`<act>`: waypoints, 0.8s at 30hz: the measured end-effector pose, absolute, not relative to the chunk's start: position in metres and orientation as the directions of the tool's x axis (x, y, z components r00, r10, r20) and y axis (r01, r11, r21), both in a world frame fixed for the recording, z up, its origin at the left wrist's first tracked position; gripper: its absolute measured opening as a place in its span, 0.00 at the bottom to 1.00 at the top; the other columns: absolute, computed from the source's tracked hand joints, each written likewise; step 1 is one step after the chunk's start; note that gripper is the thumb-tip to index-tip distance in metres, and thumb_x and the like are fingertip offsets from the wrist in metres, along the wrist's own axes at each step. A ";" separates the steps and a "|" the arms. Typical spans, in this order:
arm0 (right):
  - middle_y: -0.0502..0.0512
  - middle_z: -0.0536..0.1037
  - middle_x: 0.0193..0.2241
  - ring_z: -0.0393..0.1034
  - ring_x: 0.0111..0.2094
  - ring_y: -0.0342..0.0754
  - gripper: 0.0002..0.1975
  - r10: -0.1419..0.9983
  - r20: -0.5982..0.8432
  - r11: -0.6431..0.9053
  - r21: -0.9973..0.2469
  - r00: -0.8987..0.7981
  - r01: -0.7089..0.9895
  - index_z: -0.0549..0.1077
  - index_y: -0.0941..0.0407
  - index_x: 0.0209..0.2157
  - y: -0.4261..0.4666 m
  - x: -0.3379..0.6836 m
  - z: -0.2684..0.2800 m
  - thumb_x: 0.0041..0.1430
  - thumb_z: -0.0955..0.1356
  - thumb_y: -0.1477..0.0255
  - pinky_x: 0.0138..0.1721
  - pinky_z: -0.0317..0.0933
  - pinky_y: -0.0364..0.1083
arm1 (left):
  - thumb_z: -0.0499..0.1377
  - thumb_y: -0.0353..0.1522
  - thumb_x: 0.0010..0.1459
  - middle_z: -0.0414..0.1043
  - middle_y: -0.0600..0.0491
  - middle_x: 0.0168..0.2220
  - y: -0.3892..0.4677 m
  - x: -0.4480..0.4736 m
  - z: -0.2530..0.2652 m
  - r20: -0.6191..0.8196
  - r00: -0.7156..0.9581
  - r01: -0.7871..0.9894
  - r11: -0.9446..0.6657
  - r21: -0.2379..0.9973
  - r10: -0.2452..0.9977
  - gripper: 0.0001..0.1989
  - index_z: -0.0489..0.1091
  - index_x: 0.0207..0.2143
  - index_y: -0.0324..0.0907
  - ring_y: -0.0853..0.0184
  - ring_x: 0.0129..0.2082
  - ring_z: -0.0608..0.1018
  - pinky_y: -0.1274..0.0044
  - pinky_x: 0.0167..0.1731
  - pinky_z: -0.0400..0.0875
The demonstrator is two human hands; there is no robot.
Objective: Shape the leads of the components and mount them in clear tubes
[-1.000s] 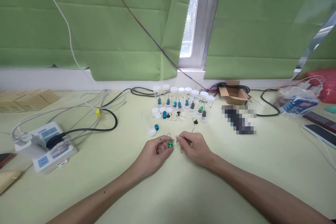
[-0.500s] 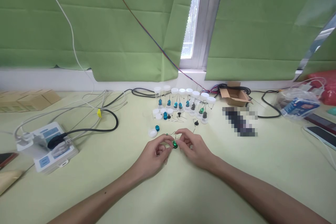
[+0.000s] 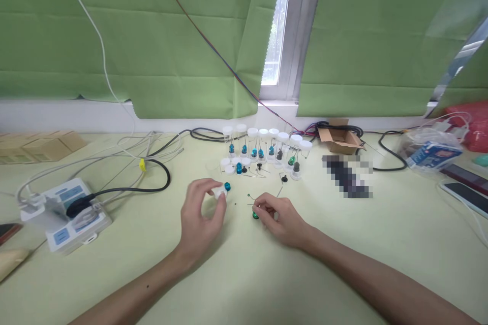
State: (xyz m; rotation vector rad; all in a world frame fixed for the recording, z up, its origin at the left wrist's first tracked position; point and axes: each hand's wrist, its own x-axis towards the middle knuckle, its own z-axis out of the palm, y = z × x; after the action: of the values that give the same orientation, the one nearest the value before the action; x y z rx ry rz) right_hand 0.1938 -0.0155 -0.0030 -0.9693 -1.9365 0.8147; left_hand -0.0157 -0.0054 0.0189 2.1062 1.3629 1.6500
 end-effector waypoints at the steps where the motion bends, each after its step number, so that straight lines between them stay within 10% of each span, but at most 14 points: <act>1: 0.48 0.69 0.22 0.61 0.23 0.43 0.09 0.846 0.374 0.502 -0.801 -0.380 0.328 0.68 0.54 0.36 -0.016 0.194 -0.003 0.68 0.61 0.66 0.28 0.57 0.43 | 0.60 0.30 0.57 0.67 0.49 0.43 -0.003 -0.017 0.020 0.732 -0.060 0.583 -0.572 0.578 0.679 0.13 0.67 0.45 0.46 0.60 0.42 0.72 0.68 0.44 0.69; 10: 0.50 0.74 0.24 0.61 0.22 0.43 0.07 0.826 0.412 0.541 -0.772 -0.384 0.335 0.67 0.54 0.35 -0.016 0.193 -0.004 0.67 0.62 0.69 0.28 0.57 0.42 | 0.68 0.37 0.50 0.62 0.47 0.57 0.016 -0.020 0.013 0.541 -0.197 0.444 -0.418 0.793 0.817 0.33 0.58 0.55 0.50 0.56 0.57 0.67 0.63 0.53 0.68; 24: 0.48 0.73 0.23 0.61 0.22 0.41 0.06 0.808 0.456 0.575 -0.751 -0.373 0.326 0.68 0.55 0.34 -0.016 0.193 -0.005 0.66 0.63 0.72 0.27 0.57 0.40 | 0.62 0.38 0.57 0.69 0.53 0.38 0.024 -0.023 0.003 0.366 -0.059 0.378 -0.318 0.869 0.929 0.11 0.64 0.37 0.44 0.63 0.41 0.75 0.69 0.45 0.71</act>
State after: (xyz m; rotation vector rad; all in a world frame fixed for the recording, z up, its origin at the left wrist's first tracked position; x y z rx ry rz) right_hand 0.1926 -0.0157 -0.0052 -0.9101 -1.9473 0.7082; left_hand -0.0227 0.0241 0.0028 1.7007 1.3968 1.3780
